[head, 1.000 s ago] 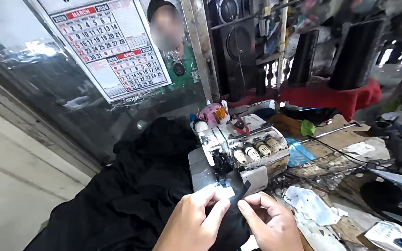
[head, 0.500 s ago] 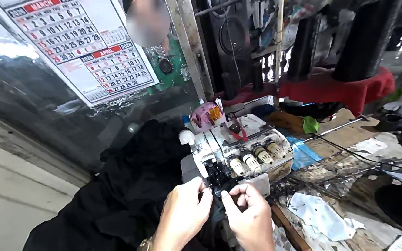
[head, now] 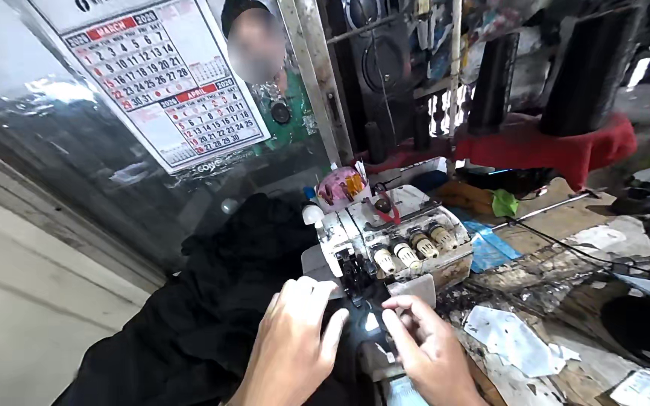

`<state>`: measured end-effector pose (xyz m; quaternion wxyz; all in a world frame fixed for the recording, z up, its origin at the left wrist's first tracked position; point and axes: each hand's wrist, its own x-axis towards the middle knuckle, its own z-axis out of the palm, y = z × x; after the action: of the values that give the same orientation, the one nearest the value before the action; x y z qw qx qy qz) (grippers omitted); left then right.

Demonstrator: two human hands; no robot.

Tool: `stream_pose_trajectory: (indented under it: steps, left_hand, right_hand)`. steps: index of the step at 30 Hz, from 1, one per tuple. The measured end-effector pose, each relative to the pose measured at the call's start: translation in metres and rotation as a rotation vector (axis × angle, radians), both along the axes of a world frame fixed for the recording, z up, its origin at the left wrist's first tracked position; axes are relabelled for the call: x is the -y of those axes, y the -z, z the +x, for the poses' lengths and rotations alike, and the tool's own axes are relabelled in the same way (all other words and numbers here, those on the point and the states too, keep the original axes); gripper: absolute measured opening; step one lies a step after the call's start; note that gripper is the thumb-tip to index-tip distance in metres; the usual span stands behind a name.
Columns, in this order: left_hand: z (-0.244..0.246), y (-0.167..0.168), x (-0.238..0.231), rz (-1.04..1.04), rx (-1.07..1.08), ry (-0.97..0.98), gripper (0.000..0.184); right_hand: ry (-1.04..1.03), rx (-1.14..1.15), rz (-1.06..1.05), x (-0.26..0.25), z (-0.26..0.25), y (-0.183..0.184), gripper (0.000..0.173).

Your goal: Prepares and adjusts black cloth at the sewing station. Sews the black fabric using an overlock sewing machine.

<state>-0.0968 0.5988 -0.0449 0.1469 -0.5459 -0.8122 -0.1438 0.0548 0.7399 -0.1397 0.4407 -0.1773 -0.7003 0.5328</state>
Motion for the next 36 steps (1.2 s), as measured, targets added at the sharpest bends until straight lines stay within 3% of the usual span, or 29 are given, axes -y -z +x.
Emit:
stream_pose_trajectory:
  steps: [4, 7, 10, 15, 24, 27, 31, 36]
  left_hand:
    - [0.021, 0.018, 0.01, 0.154, 0.029, 0.162, 0.043]
    - [0.024, 0.026, 0.004, 0.196, -0.015, 0.166, 0.025]
    - [0.027, 0.021, 0.004, 0.224, -0.005, 0.246, 0.021]
    - [0.016, 0.04, 0.0, 0.309, 0.082, 0.315, 0.015]
    - [0.016, 0.031, -0.008, 0.42, 0.452, 0.154, 0.017]
    - [0.01, 0.031, -0.003, 0.355, 0.386, 0.19, 0.018]
    - [0.002, 0.03, 0.007, 0.236, 0.085, 0.249, 0.021]
    - [0.006, 0.029, 0.005, 0.229, 0.047, 0.272, 0.023]
  right_hand:
    - [-0.066, 0.173, 0.365, -0.018, 0.015, -0.006, 0.028]
    - [-0.161, 0.351, 0.606, -0.026, 0.014, -0.021, 0.032]
    - [-0.205, 0.426, 0.741, -0.033, 0.022, -0.031, 0.034]
    - [-0.263, 0.419, 0.815, -0.039, 0.027, -0.035, 0.037]
    - [-0.149, 0.274, 0.581, -0.03, -0.007, -0.039, 0.019]
    - [-0.138, 0.238, 0.657, -0.038, -0.006, -0.039, 0.016]
    - [-0.19, 0.288, 0.839, -0.053, 0.006, -0.041, 0.019]
    - [-0.23, 0.384, 0.914, -0.06, 0.018, -0.048, 0.019]
